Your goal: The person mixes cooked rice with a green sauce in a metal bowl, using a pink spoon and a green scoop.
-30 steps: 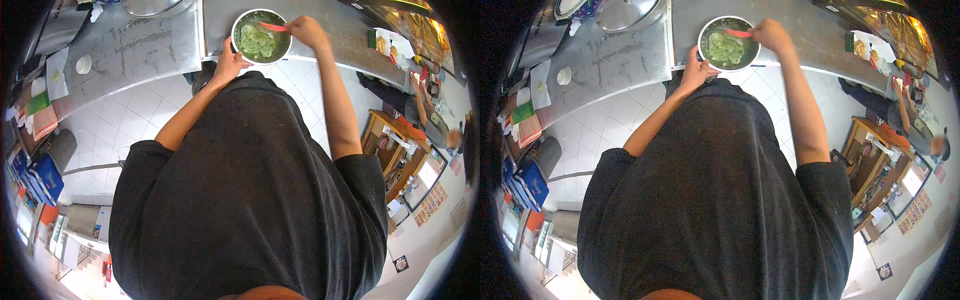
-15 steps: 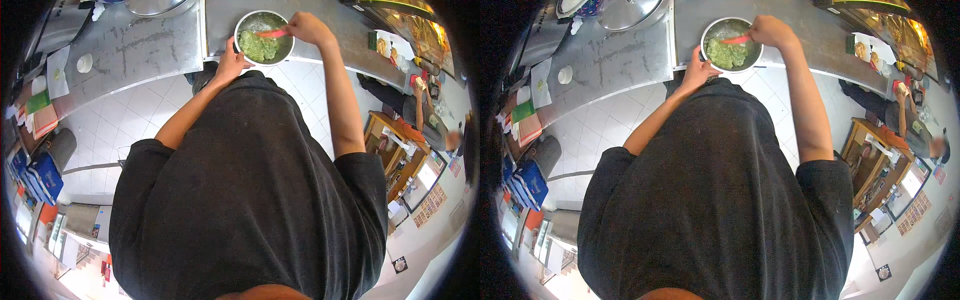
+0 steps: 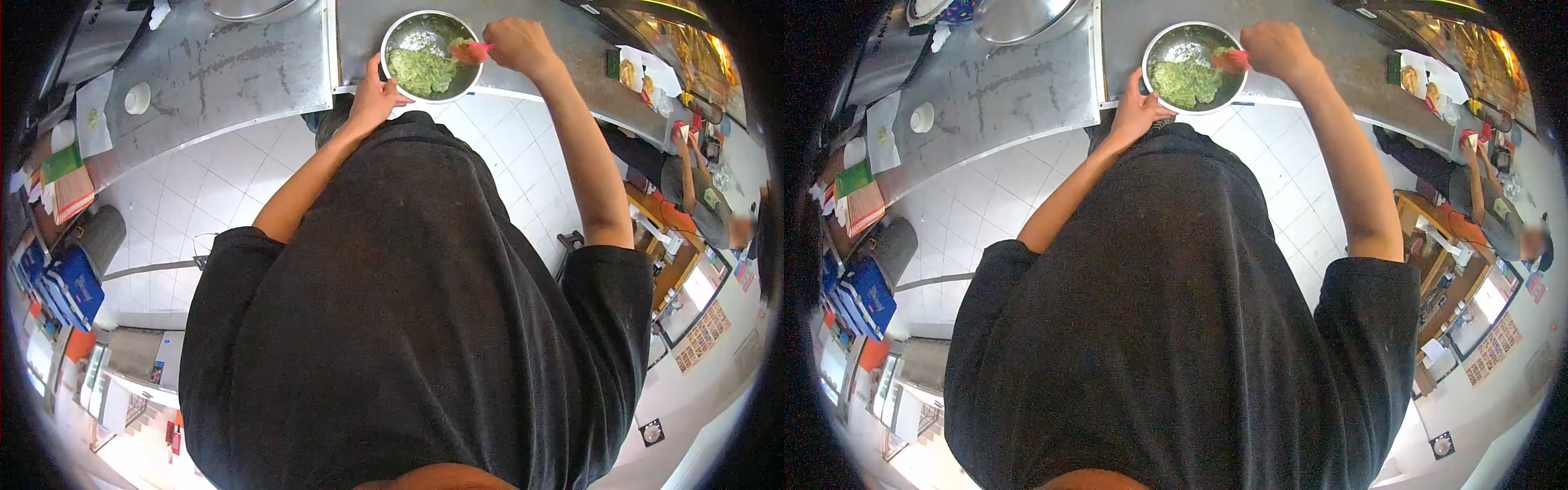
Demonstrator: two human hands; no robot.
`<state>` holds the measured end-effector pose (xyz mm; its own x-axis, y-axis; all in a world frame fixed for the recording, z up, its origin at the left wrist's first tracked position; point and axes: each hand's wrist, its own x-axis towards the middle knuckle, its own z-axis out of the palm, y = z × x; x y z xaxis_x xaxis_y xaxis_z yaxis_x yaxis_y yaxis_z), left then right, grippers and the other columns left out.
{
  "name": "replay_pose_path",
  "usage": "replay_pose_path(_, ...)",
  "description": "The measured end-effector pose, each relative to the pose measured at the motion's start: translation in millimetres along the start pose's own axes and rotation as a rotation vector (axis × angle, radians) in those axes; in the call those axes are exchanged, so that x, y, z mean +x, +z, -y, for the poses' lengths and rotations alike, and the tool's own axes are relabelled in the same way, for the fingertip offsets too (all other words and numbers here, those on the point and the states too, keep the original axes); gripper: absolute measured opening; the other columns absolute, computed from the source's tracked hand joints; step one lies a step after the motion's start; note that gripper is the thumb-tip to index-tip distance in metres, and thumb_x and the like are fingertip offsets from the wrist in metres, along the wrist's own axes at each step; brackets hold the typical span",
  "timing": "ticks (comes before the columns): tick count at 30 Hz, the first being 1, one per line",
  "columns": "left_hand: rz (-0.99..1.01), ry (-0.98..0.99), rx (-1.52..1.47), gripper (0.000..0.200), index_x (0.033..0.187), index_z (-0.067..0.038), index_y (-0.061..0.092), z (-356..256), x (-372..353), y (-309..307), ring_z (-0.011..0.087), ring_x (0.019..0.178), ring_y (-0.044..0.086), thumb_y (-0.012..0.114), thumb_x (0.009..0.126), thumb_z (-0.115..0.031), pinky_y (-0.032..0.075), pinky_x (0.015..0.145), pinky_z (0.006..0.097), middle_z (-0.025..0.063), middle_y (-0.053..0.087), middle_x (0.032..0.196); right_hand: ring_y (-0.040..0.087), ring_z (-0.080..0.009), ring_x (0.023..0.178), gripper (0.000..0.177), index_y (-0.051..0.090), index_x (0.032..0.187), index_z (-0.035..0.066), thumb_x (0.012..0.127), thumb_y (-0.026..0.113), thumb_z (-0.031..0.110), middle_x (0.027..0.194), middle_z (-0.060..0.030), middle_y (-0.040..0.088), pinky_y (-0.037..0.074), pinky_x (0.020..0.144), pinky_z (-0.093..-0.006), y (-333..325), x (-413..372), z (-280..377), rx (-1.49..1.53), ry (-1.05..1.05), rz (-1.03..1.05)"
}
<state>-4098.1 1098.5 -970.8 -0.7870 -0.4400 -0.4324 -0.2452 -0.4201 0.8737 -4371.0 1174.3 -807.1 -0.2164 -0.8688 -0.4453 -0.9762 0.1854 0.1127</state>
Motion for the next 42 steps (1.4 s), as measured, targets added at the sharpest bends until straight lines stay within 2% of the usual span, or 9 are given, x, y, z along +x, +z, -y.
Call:
replay_pose_path(4,0.019,0.005,0.054,0.060,0.156,-0.002,0.009,0,1,1,0.0348,0.087,0.077,0.044,0.106,-0.005,0.066,0.077,0.0383,0.0296,0.071,0.109,0.074,-0.0376,0.085,0.021,0.077,0.084,0.005,0.084,0.067,0.024,0.086,-0.0184,0.075,0.059,0.072,-0.0475,56,5,10,0.030,0.043,0.029)
replay_pose_path(7,0.013,0.018,0.000,0.060,0.156,-0.003,0.008,-2,0,3,0.0354,0.087,0.077,0.043,0.107,-0.004,0.066,0.077,0.0385,0.0299,0.070,0.111,0.073,-0.0375,0.085,0.024,0.080,0.088,0.011,0.085,0.069,0.033,0.086,-0.0167,0.075,0.059,0.076,-0.0462,78,-4,12,0.383,0.081,0.146)
replay_pose_path(10,0.054,-0.003,-0.016,0.058,0.156,-0.005,0.007,-6,2,0,0.0371,0.089,0.077,0.040,0.108,-0.003,0.067,0.078,0.0395,0.0314,0.068,0.116,0.073,-0.0360,0.085,0.024,0.083,0.096,0.019,0.084,0.071,0.036,0.086,-0.0157,0.076,0.058,0.079,-0.0452,127,-13,30,0.582,0.164,0.048)
replay_pose_path(17,0.142,-0.028,0.021,0.059,0.159,-0.008,0.005,-9,7,-16,0.0393,0.097,0.075,0.036,0.109,-0.001,0.066,0.084,0.0413,0.0343,0.064,0.122,0.075,-0.0314,0.084,0.025,0.082,0.108,0.023,0.086,0.073,0.030,0.091,-0.0184,0.077,0.057,0.080,-0.0395,158,-15,75,1.103,0.343,-0.040)
replay_pose_path(21,0.168,-0.031,0.046,0.062,0.160,-0.009,0.004,-10,2,-32,0.0381,0.098,0.075,0.036,0.109,0.000,0.066,0.086,0.0411,0.0344,0.064,0.121,0.072,-0.0200,0.083,0.025,0.081,0.109,0.008,0.088,0.075,0.020,0.092,-0.0135,0.080,0.055,0.082,-0.0337,174,-11,79,1.520,0.305,-0.061)
replay_pose_path(27,0.135,-0.098,0.060,0.057,0.160,-0.007,0.012,-33,-1,-52,0.0368,0.099,0.075,0.036,0.109,0.000,0.065,0.087,0.0404,0.0333,0.065,0.121,0.068,-0.0148,0.082,0.022,0.081,0.105,0.001,0.087,0.078,0.014,0.091,-0.0089,0.079,0.053,0.082,-0.0312,155,-20,82,1.665,0.359,-0.040)
replay_pose_path(32,0.108,-0.146,-0.019,0.045,0.155,-0.002,0.028,-40,3,-76,0.0380,0.105,0.073,0.035,0.110,-0.004,0.062,0.093,0.0424,0.0325,0.068,0.116,0.065,-0.0115,0.081,0.025,0.081,0.106,0.000,0.088,0.080,0.018,0.087,-0.0057,0.078,0.051,0.078,-0.0278,135,-36,97,1.720,0.470,-0.119)
replay_pose_path(35,0.129,-0.148,-0.065,0.044,0.155,-0.003,0.031,-39,7,-97,0.0365,0.108,0.073,0.037,0.112,-0.008,0.061,0.094,0.0407,0.0308,0.069,0.116,0.034,-0.0023,0.054,0.024,0.081,0.108,0.003,0.091,0.078,0.021,0.063,0.0096,0.053,0.023,0.050,-0.0241,140,-38,113,1.707,0.476,-0.356)
replay_pose_path(42,-0.055,-0.089,0.102,0.038,0.148,-0.003,0.043,-50,-24,-218,0.0320,0.101,0.075,0.041,0.112,-0.013,0.061,0.086,0.0382,0.0256,0.070,0.114,0.033,-0.0014,0.055,0.026,0.079,0.110,0.000,0.092,0.076,0.019,0.065,0.0106,0.049,0.021,0.050,-0.0235,130,-55,132,1.910,0.677,-0.527)
